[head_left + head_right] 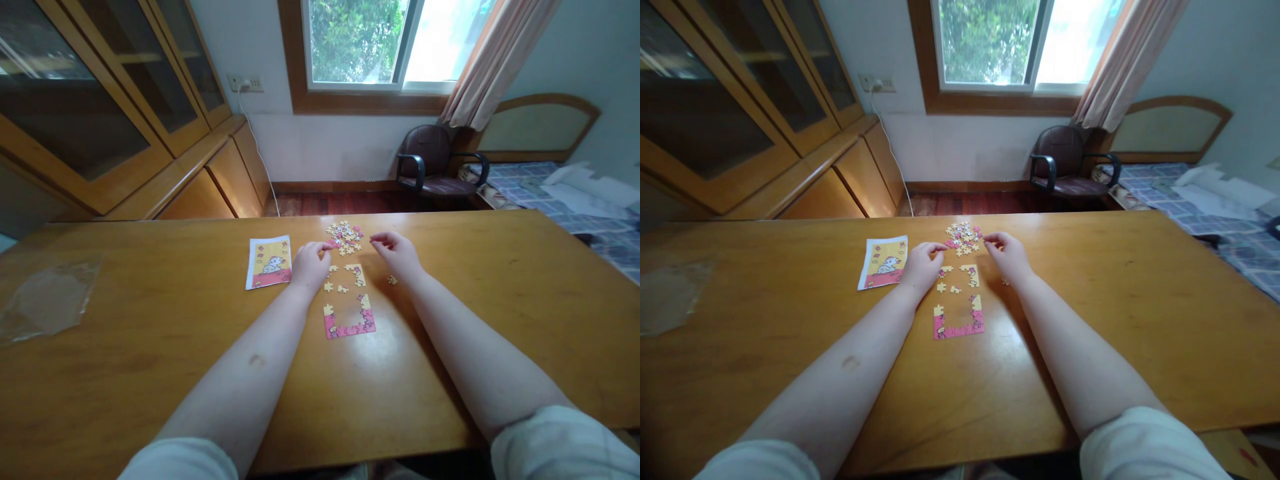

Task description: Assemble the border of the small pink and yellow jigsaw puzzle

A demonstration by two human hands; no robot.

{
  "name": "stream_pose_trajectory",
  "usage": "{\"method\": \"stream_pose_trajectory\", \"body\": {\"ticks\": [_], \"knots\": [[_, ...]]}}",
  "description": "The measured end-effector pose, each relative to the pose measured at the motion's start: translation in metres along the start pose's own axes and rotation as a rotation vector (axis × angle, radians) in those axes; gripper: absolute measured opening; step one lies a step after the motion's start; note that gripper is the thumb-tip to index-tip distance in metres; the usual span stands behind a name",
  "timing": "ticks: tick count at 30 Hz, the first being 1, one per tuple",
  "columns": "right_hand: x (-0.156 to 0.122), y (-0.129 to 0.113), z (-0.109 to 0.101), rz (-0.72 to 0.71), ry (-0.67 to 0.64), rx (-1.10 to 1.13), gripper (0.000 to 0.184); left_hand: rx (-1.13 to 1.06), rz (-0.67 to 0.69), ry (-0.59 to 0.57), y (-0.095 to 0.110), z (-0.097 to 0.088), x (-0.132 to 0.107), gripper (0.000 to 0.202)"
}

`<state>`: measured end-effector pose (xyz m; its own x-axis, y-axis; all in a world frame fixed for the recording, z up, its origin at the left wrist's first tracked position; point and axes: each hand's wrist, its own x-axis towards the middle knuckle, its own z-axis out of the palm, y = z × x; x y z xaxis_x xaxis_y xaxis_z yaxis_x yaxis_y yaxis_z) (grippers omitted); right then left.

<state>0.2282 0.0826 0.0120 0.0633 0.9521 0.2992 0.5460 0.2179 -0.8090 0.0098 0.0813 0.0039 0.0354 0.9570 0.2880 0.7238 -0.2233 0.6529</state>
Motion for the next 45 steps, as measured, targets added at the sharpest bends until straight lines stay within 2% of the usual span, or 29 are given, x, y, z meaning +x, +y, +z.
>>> {"method": "stream_pose_trajectory", "body": {"ticks": [2,4,8,11,17,22,29,34,40,45], "knots": [[0.007,0.001,-0.012,0.072,0.061,0.003,0.025,-0.007,-0.006,-0.003,0.0,-0.001,0.0,0.023],[0.013,0.002,-0.024,0.095,0.057,-0.114,0.023,-0.012,-0.008,-0.006,0.0,-0.001,0.0,0.023],[0.019,0.006,-0.044,0.16,-0.148,-0.47,0.021,-0.015,-0.004,-0.008,0.001,-0.002,0.0,0.023],[0.02,0.011,-0.046,0.197,-0.245,-0.571,0.021,-0.011,-0.005,-0.013,0.001,-0.001,0.0,0.023],[0.018,0.021,-0.039,0.214,-0.304,-0.648,0.02,-0.002,0.001,-0.009,0.001,-0.001,0.0,0.023],[0.019,0.022,-0.038,0.236,-0.338,-0.584,0.016,0.007,0.011,-0.015,0.0,0.0,0.0,0.023],[0.018,0.022,-0.033,0.181,-0.449,-0.556,0.013,-0.012,0.027,-0.005,-0.002,0.002,0.0,0.022],[0.016,0.022,-0.029,0.118,-0.431,-0.488,0.019,-0.015,0.028,-0.007,-0.002,0.002,0.0,0.023],[0.012,0.005,-0.021,0.104,-0.332,-0.22,0.016,-0.046,0.045,-0.023,-0.001,0.002,0.0,0.022],[-0.001,-0.014,0.002,0.069,-0.253,0.13,0.005,-0.104,0.195,-0.125,0.008,0.0,-0.004,0.02]]}}
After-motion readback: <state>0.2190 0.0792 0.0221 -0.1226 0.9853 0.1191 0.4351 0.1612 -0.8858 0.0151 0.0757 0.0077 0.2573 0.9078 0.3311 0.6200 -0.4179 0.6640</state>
